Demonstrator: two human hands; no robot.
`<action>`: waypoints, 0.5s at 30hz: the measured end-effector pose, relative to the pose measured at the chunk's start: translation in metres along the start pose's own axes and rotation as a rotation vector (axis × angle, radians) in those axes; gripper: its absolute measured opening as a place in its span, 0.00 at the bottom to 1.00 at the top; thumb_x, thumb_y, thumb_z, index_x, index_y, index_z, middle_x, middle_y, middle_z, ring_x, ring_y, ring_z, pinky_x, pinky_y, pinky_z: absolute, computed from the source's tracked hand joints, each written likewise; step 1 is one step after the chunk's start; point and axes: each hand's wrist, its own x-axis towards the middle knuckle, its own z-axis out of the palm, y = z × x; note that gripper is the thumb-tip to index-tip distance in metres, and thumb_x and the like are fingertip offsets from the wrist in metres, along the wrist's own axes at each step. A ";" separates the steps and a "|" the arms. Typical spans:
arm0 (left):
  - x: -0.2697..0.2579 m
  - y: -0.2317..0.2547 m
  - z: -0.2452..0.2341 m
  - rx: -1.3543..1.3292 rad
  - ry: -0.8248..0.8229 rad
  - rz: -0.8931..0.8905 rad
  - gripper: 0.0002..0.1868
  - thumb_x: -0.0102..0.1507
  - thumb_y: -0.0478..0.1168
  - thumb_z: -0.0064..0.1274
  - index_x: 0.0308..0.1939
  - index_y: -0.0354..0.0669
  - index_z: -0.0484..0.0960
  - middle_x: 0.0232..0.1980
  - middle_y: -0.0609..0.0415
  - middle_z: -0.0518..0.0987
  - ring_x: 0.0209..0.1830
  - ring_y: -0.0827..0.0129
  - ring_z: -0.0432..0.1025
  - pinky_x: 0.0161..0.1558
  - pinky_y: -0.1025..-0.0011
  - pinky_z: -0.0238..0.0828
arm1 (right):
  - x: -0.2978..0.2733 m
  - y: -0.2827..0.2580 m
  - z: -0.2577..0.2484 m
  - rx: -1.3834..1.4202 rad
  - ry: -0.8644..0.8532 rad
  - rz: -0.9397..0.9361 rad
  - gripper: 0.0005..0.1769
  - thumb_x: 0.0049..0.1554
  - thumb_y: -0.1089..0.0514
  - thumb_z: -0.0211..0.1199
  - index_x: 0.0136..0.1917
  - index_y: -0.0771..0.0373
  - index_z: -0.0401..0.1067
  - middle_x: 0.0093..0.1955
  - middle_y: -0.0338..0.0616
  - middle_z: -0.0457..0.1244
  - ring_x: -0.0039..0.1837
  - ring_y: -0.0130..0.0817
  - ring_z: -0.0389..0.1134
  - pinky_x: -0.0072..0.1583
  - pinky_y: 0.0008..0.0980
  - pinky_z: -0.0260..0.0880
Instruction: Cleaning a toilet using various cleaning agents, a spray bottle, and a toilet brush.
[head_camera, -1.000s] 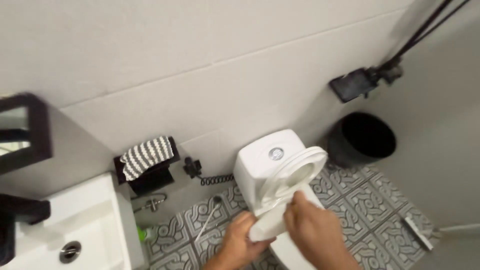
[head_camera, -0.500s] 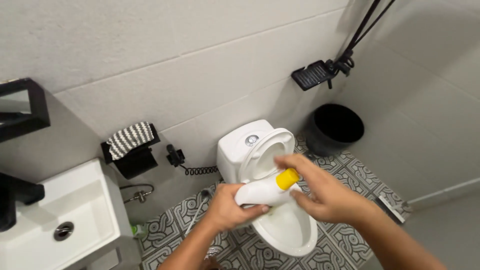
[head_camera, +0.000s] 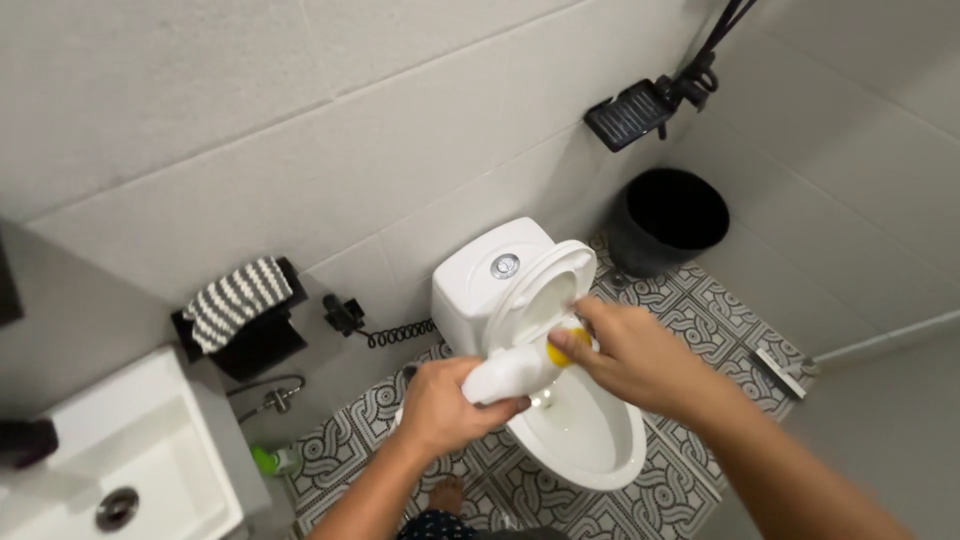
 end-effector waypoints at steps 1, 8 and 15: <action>0.004 -0.006 -0.002 -0.002 -0.007 -0.003 0.22 0.46 0.57 0.72 0.33 0.47 0.90 0.31 0.52 0.86 0.31 0.61 0.83 0.36 0.66 0.78 | 0.008 -0.007 0.003 0.003 -0.002 0.007 0.38 0.53 0.43 0.66 0.69 0.68 0.63 0.56 0.58 0.64 0.48 0.48 0.71 0.48 0.41 0.71; 0.025 -0.053 -0.007 0.015 -0.104 0.016 0.22 0.45 0.58 0.73 0.32 0.46 0.89 0.32 0.51 0.86 0.32 0.57 0.82 0.37 0.63 0.78 | 0.020 0.032 0.040 0.003 -0.136 0.097 0.16 0.51 0.59 0.69 0.53 0.59 0.75 0.53 0.44 0.67 0.55 0.43 0.72 0.55 0.37 0.74; 0.047 -0.062 -0.014 -0.091 -0.195 0.049 0.22 0.47 0.56 0.73 0.35 0.45 0.89 0.33 0.50 0.86 0.33 0.58 0.83 0.37 0.64 0.79 | 0.012 0.067 0.071 0.236 0.025 -0.112 0.18 0.46 0.74 0.61 0.47 0.59 0.76 0.58 0.40 0.68 0.61 0.40 0.73 0.59 0.36 0.74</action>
